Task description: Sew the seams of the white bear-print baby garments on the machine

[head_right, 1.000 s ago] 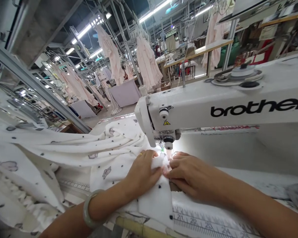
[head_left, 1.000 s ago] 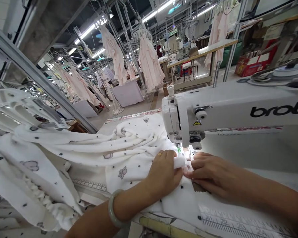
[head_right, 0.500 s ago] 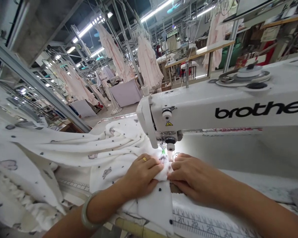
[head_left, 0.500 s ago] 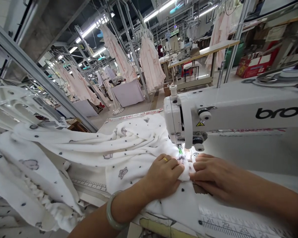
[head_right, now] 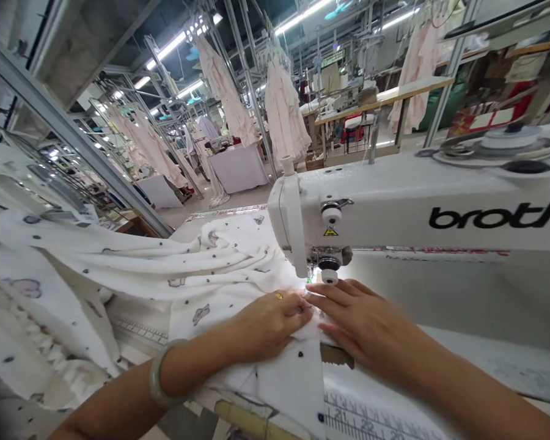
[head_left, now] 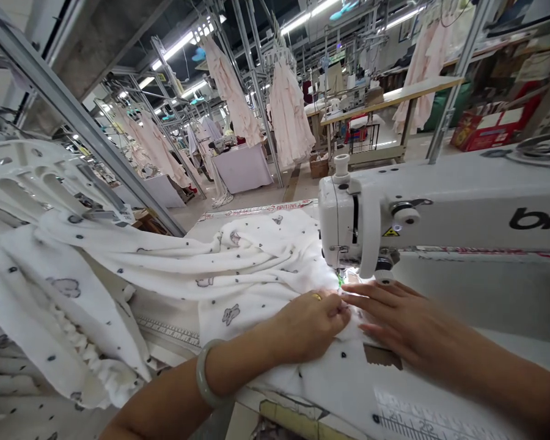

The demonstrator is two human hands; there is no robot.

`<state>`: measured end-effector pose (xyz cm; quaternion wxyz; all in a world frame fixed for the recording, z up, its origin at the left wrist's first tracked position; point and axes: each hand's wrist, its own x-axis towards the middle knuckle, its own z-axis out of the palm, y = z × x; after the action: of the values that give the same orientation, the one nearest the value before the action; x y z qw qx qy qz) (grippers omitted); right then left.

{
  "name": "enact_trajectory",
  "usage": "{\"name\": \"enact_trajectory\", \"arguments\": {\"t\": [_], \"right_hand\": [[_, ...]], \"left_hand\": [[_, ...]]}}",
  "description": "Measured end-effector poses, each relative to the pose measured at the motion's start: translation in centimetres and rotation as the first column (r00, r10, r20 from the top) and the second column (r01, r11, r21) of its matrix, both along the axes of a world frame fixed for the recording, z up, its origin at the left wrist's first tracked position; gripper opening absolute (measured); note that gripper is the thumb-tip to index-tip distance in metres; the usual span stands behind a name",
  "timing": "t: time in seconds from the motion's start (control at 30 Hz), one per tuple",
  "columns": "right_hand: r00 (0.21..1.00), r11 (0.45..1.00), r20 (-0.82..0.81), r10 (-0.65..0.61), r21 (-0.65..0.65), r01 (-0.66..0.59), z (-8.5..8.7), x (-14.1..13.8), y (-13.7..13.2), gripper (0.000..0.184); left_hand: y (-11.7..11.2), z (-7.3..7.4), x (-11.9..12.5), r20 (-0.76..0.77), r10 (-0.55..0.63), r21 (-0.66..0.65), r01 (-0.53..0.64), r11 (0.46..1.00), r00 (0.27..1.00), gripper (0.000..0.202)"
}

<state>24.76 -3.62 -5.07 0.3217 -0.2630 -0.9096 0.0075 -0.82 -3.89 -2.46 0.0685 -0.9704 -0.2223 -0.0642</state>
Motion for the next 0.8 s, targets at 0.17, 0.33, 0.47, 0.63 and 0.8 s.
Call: {"name": "enact_trajectory", "arguments": {"t": [0.17, 0.33, 0.47, 0.63, 0.8], "right_hand": [[0.997, 0.999, 0.068, -0.034, 0.015, 0.033, -0.7, -0.1, 0.1, 0.026], [0.988, 0.983, 0.078, -0.130, 0.144, 0.117, -0.9, -0.1, 0.4, 0.034], [0.981, 0.981, 0.094, -0.170, 0.110, 0.159, -1.0, 0.2, 0.6, 0.036], [0.982, 0.987, 0.106, -0.156, 0.047, 0.152, -0.3, 0.7, 0.9, 0.025], [0.994, 0.991, 0.049, -0.098, 0.096, 0.093, 0.3, 0.5, 0.9, 0.027]], "left_hand": [[0.5, 0.3, 0.0, -0.003, -0.014, -0.023, 0.014, 1.000, 1.000, 0.030], [2.1, 0.2, 0.1, -0.022, 0.006, -0.104, -0.008, 0.995, 1.000, 0.029], [2.8, -0.2, 0.0, 0.009, 0.034, -0.147, -0.033, 0.989, 0.999, 0.033], [3.0, -0.6, -0.6, 0.231, 0.148, -0.352, -0.059, 0.934, 0.962, 0.029], [3.3, -0.3, -0.5, 0.420, 0.357, -0.547, -0.081, 0.833, 0.834, 0.018]]}}
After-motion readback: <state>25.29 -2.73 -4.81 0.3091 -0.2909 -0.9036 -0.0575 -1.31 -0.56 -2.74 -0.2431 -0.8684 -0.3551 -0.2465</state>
